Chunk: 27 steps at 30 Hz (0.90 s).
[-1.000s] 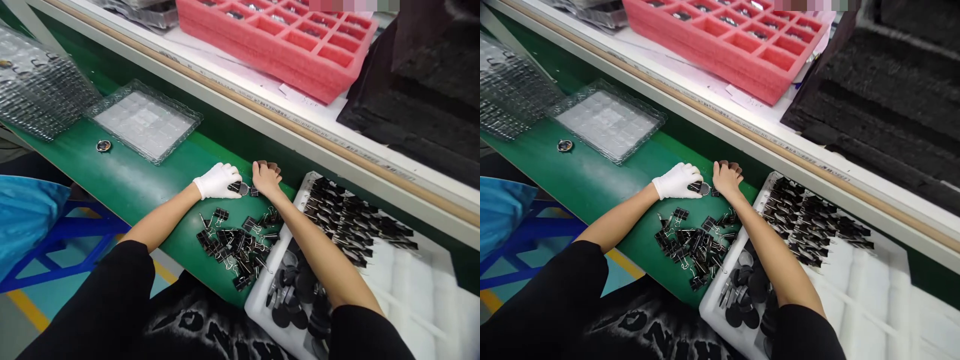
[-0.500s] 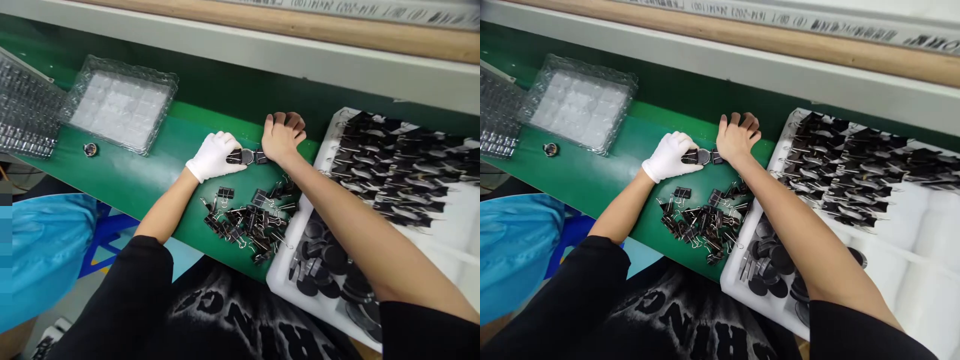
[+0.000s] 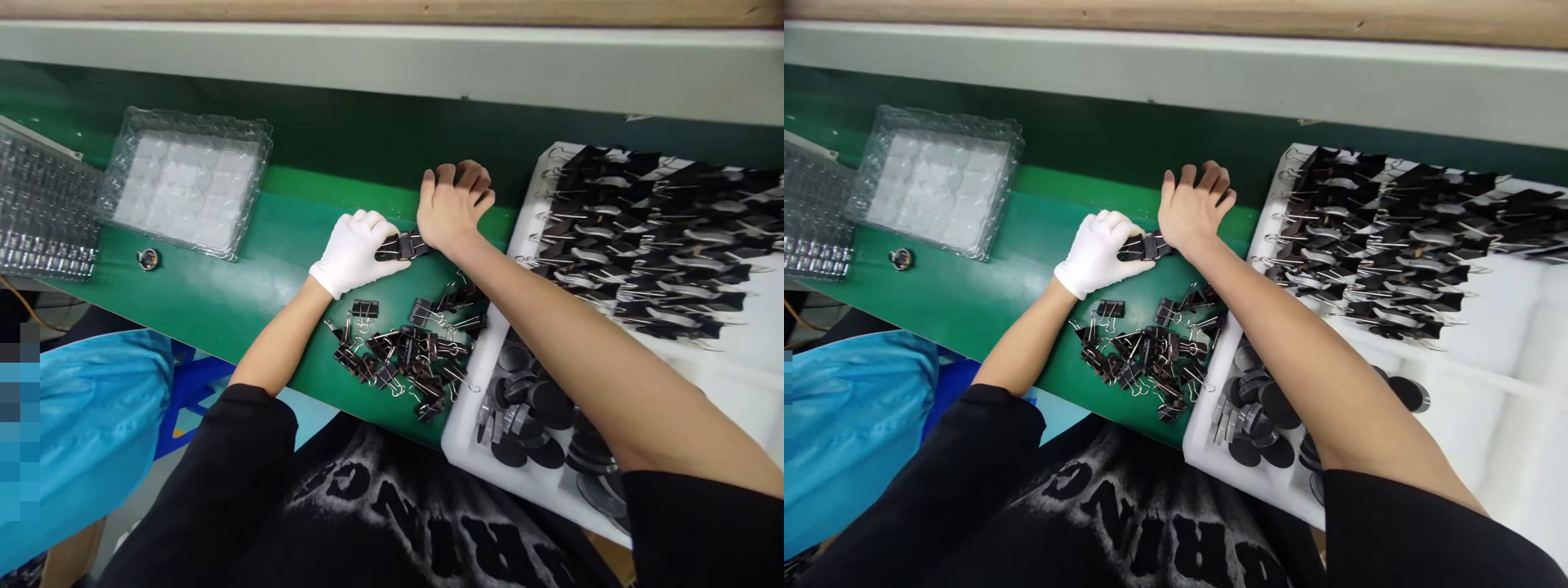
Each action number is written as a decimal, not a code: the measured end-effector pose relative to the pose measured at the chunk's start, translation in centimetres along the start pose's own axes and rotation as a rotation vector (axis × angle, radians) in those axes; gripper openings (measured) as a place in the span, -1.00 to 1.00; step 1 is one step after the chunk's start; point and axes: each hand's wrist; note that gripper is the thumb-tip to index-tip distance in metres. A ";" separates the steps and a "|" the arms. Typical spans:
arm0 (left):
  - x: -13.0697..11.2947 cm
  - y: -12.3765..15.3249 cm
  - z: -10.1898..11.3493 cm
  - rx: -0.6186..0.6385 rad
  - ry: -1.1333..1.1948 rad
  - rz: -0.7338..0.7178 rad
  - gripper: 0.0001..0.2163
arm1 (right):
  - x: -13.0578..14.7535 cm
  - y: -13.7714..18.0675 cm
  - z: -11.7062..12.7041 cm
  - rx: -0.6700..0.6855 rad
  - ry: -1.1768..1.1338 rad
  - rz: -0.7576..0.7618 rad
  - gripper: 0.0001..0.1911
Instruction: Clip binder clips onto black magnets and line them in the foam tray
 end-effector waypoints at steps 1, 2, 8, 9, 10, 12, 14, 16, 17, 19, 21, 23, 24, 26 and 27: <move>0.0 0.0 0.0 -0.003 -0.005 0.000 -0.51 | 0.3 0.1 0.0 -0.010 -0.005 0.003 -0.44; -0.1 -0.1 0.1 -0.004 -0.009 0.002 -0.51 | 0.7 0.1 0.1 -0.019 -0.013 -0.002 -0.43; 0.6 0.4 1.0 -0.056 0.127 0.030 -0.55 | 4.1 0.5 4.2 0.137 -0.183 -0.068 -0.48; 0.8 0.6 1.3 -0.058 0.204 0.045 -0.56 | 4.4 0.7 5.4 0.220 -0.256 -0.005 -0.47; 1.1 0.8 1.6 -0.053 0.305 0.071 -0.57 | 4.6 1.1 6.7 0.322 -0.335 0.082 -0.49; 1.5 1.2 2.1 -0.009 0.569 0.149 -0.53 | 4.7 2.0 9.1 0.543 -0.449 0.257 -0.57; 1.5 1.4 2.7 0.046 0.835 0.229 -0.42 | 4.6 3.2 10.8 0.660 -0.456 0.321 -0.54; 1.0 1.6 3.2 0.080 0.993 0.248 -0.38 | 4.4 4.3 11.6 0.613 -0.420 0.274 -0.58; 0.7 1.6 3.4 0.085 1.015 0.246 -0.40 | 4.4 4.8 11.8 0.560 -0.415 0.248 -0.64; -0.1 1.7 3.7 0.080 0.995 0.245 -0.50 | 4.4 5.6 12.0 0.490 -0.443 0.216 -0.71; -0.7 1.9 4.0 0.099 0.958 0.244 -0.60 | 4.5 6.3 12.3 0.508 -0.474 0.218 -0.71; -1.1 2.0 4.3 0.140 0.950 0.225 -0.61 | 4.4 6.9 12.8 0.555 -0.466 0.240 -0.67; -1.3 2.1 4.4 0.162 0.952 0.209 -0.61 | 4.3 7.1 13.1 0.570 -0.447 0.254 -0.65; -1.5 2.1 4.7 0.201 0.948 0.186 -0.62 | 4.0 7.6 13.7 0.583 -0.395 0.279 -0.60; -1.6 2.1 4.9 0.216 0.939 0.179 -0.63 | 3.9 7.8 14.0 0.581 -0.369 0.285 -0.59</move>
Point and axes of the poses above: each hand's wrist, its own y-axis away from the middle knuckle, its own z-axis out of the back of the hand, x = y × z, and after that the axes turned 14 degrees about -y, right-handed
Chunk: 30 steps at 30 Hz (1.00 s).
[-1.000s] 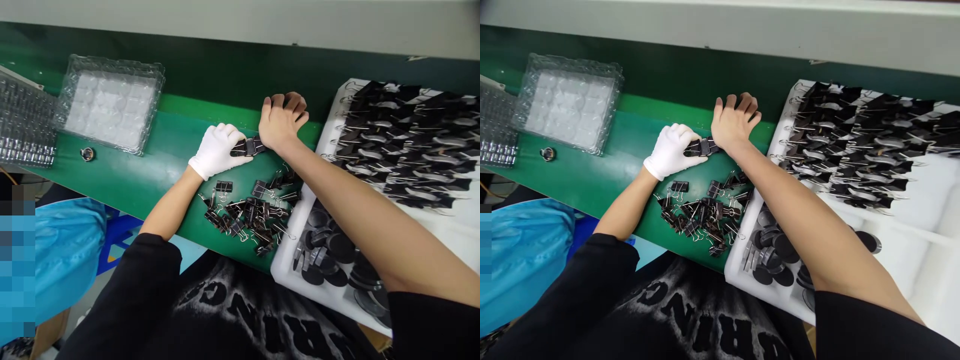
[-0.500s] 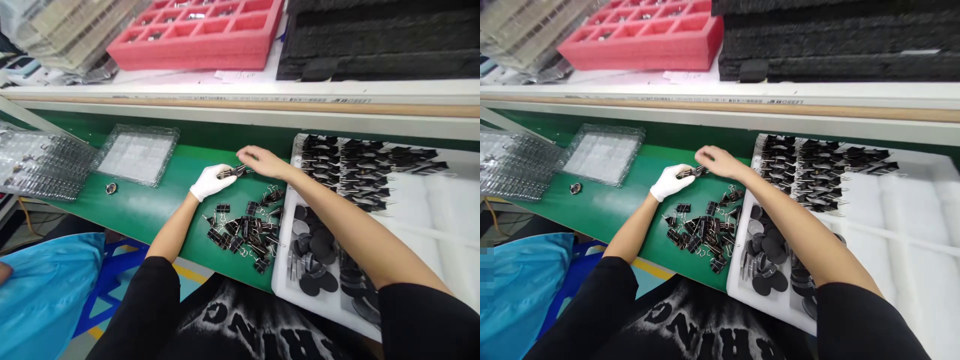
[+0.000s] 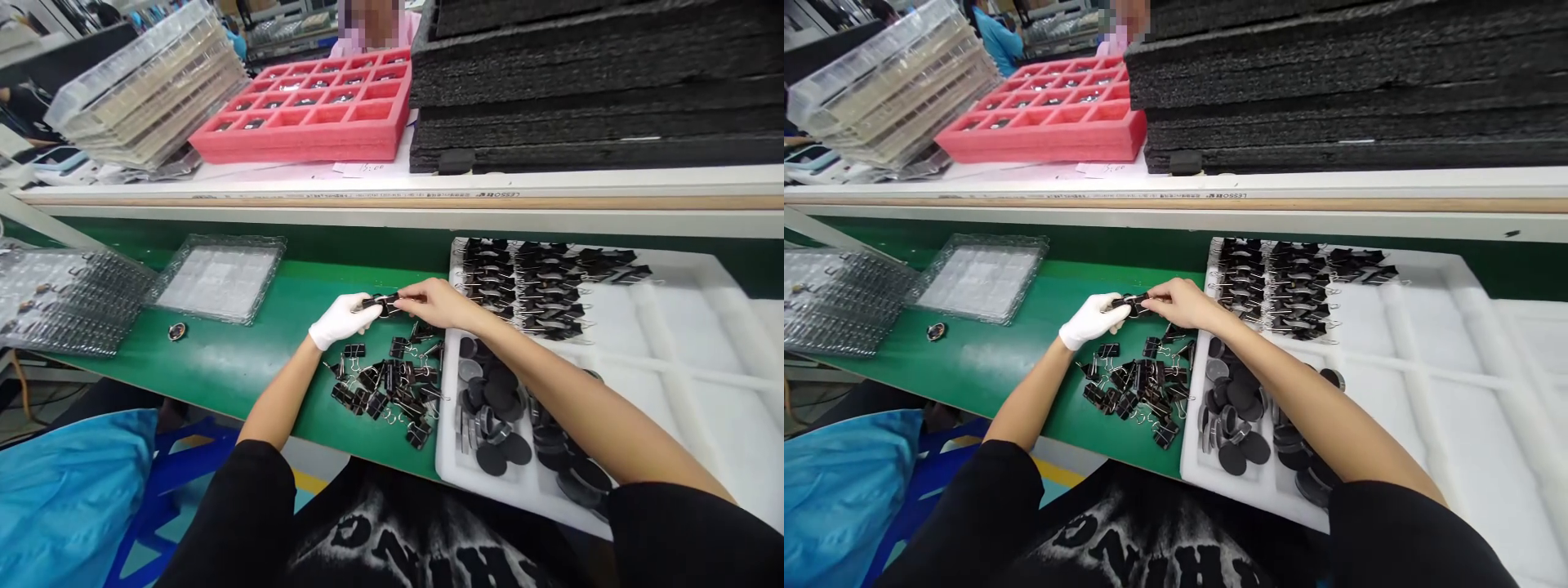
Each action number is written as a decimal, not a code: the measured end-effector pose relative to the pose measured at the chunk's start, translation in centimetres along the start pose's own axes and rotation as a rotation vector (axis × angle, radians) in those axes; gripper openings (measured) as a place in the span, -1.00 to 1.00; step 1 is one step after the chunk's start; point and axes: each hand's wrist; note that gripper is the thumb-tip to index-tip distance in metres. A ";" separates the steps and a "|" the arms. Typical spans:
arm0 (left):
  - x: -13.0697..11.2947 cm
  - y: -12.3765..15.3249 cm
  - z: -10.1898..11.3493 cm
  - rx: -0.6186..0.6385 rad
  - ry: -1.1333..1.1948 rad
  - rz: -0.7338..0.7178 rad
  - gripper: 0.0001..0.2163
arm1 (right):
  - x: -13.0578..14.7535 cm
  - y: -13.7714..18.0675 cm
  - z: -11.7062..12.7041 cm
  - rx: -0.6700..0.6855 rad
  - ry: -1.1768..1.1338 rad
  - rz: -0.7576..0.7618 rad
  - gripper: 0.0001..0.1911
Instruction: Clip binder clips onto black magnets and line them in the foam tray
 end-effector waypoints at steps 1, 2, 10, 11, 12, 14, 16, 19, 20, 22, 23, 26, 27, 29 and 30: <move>-0.2 0.0 0.0 0.014 -0.015 0.000 -0.64 | 0.1 0.3 0.0 -0.001 0.024 -0.002 -0.58; -0.3 0.1 0.0 0.025 -0.032 0.000 -0.65 | 0.2 0.5 0.0 -0.001 0.049 -0.002 -0.58; 1.0 0.0 0.1 -0.002 -0.077 -0.179 -0.55 | 3.5 4.4 0.9 -0.103 0.226 0.064 -0.72; 1.5 -0.1 0.3 -0.041 -0.060 -0.210 -0.49 | 3.7 5.8 1.8 -0.142 0.227 0.086 -0.71; 2.0 -0.3 0.5 -0.089 -0.046 -0.221 -0.43 | 3.6 7.5 3.1 -0.188 0.218 0.104 -0.69; 2.9 -0.9 1.1 -0.179 -0.048 -0.184 -0.38 | 2.5 11.4 6.3 -0.299 0.193 0.116 -0.66; 3.5 -1.6 1.6 -0.234 -0.078 -0.116 -0.37 | 0.0 15.5 10.1 -0.465 0.219 0.094 -0.63; 3.7 -2.3 1.9 -0.271 -0.117 -0.057 -0.39 | -5.8 20.4 15.6 -0.825 0.335 0.064 -0.47; 3.7 -2.5 1.9 -0.281 -0.129 -0.046 -0.40 | -7.8 21.6 17.0 -0.943 0.370 0.040 -0.42; 3.5 -2.7 1.7 -0.293 -0.164 -0.027 -0.44 | -11.5 23.0 18.9 -1.049 0.400 -0.016 -0.43; 3.4 -2.7 1.6 -0.296 -0.182 -0.017 -0.45 | -13.0 23.3 19.4 -1.071 0.406 -0.044 -0.46; 3.4 -2.8 1.5 -0.297 -0.220 0.007 -0.48 | -16.2 23.3 20.0 -1.064 0.400 -0.098 -0.51; 3.4 -2.8 1.5 -0.297 -0.231 0.011 -0.49 | -16.9 23.2 20.0 -1.053 0.396 -0.108 -0.50; 3.5 -2.8 1.6 -0.293 -0.255 0.013 -0.49 | -17.9 23.0 19.9 -1.017 0.387 -0.132 -0.50; 3.5 -2.7 1.6 -0.290 -0.268 0.013 -0.49 | -18.2 23.0 19.9 -1.002 0.384 -0.148 -0.51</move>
Point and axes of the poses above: each hand's wrist, its own y-axis away from the middle knuckle, its own z-axis out of the back of the hand, x = y × z, and after that the axes turned 14 degrees about -y, right-handed
